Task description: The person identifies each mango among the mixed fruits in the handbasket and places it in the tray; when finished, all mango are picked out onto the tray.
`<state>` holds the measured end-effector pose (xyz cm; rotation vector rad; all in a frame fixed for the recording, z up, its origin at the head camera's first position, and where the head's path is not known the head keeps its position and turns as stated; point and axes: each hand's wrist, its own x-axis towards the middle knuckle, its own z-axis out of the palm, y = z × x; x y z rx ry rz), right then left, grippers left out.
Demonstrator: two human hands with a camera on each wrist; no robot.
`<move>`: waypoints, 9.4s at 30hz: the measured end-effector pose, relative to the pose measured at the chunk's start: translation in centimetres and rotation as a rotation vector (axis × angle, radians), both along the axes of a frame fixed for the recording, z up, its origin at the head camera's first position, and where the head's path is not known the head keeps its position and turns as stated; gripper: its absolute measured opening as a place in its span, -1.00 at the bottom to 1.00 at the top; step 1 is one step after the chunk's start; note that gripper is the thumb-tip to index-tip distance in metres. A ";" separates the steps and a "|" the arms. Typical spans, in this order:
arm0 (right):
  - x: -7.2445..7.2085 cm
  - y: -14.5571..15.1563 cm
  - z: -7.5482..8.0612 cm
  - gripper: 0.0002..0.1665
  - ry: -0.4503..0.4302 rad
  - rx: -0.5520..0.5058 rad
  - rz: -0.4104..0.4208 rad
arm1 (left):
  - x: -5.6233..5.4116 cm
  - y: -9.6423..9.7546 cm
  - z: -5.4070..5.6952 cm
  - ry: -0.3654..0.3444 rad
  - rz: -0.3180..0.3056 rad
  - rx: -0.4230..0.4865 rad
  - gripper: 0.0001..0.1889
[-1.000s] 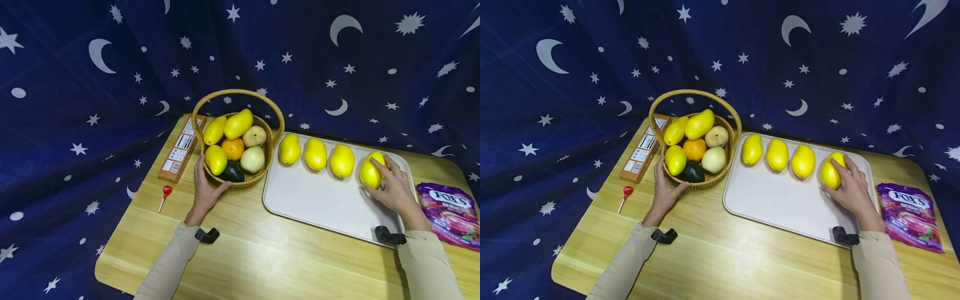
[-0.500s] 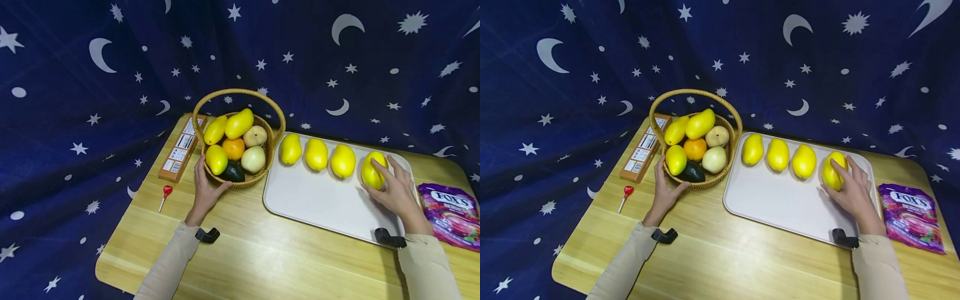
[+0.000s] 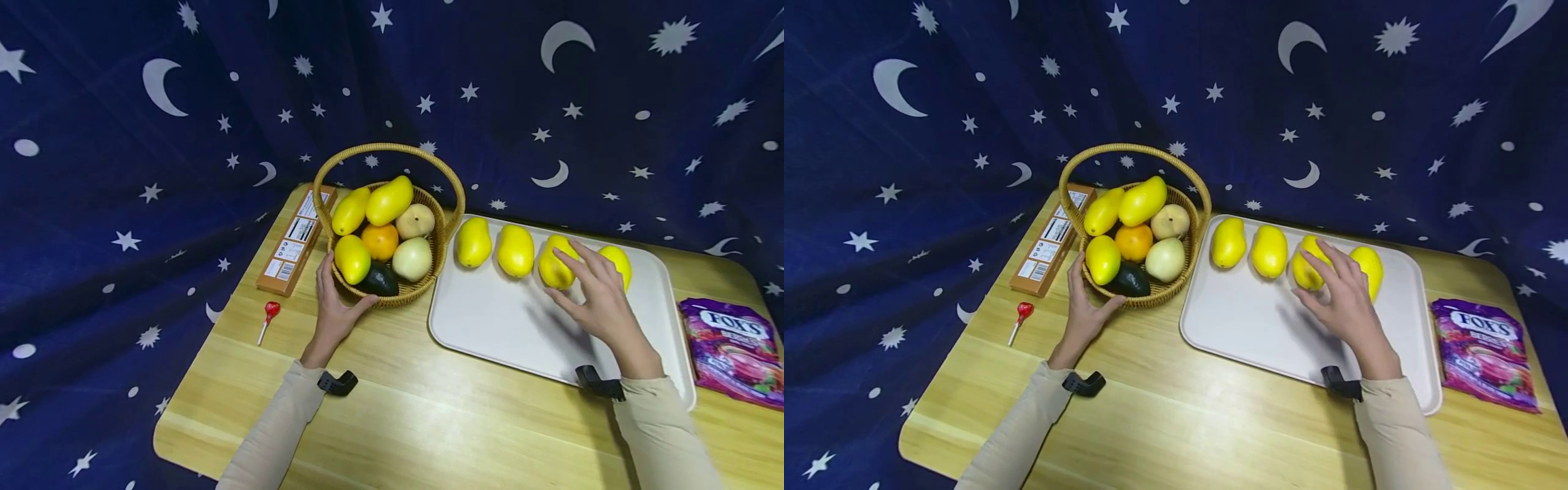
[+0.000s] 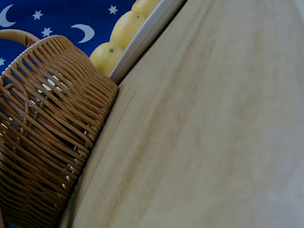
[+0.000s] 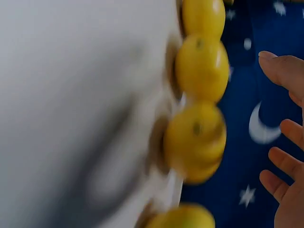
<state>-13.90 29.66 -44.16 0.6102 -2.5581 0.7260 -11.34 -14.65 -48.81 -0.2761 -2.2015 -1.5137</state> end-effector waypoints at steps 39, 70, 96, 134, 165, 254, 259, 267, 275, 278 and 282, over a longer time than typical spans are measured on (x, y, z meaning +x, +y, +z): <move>-2.9 -24.4 2.1 -0.22 -0.329 -0.061 0.430 | -1.2 -1.5 -3.5 -0.062 0.049 -0.118 0.41; -4.8 -29.3 2.4 -0.26 -0.504 -0.009 0.524 | -1.4 -1.6 -3.6 -0.025 0.050 -0.171 0.42; -2.7 -24.6 2.2 -0.26 -0.227 -0.159 0.446 | -1.4 -1.4 -3.4 -0.045 0.049 -0.146 0.44; 4.2 -15.9 -1.5 -0.33 0.000 -0.430 0.253 | -1.4 -1.4 -3.5 -0.058 0.051 -0.114 0.43; 5.5 -13.6 -5.2 -0.18 -0.272 -0.388 0.043 | -1.3 -1.1 -3.4 -0.072 0.044 -0.105 0.42; -4.4 -20.7 2.4 -0.28 -0.306 -0.307 0.319 | -1.4 -1.4 -3.5 -0.092 0.050 -0.114 0.43; -6.4 -22.4 2.7 -0.24 -0.345 -0.347 0.317 | -1.4 -1.5 -3.7 -0.088 0.045 -0.116 0.42; -8.8 -24.6 3.1 -0.25 -0.393 -0.274 0.253 | -1.5 -1.6 -3.8 -0.075 0.037 -0.113 0.44; -10.4 -26.2 3.8 -0.14 -0.446 -0.127 0.201 | -1.6 -1.6 -3.7 -0.086 0.045 -0.118 0.46; -11.0 -26.6 3.9 -0.11 -0.487 -0.081 0.191 | -1.5 -1.6 -3.7 -0.087 0.043 -0.117 0.45; -11.7 -26.8 3.7 -0.10 -0.532 -0.086 0.189 | -1.5 -1.6 -3.7 -0.087 0.045 -0.120 0.44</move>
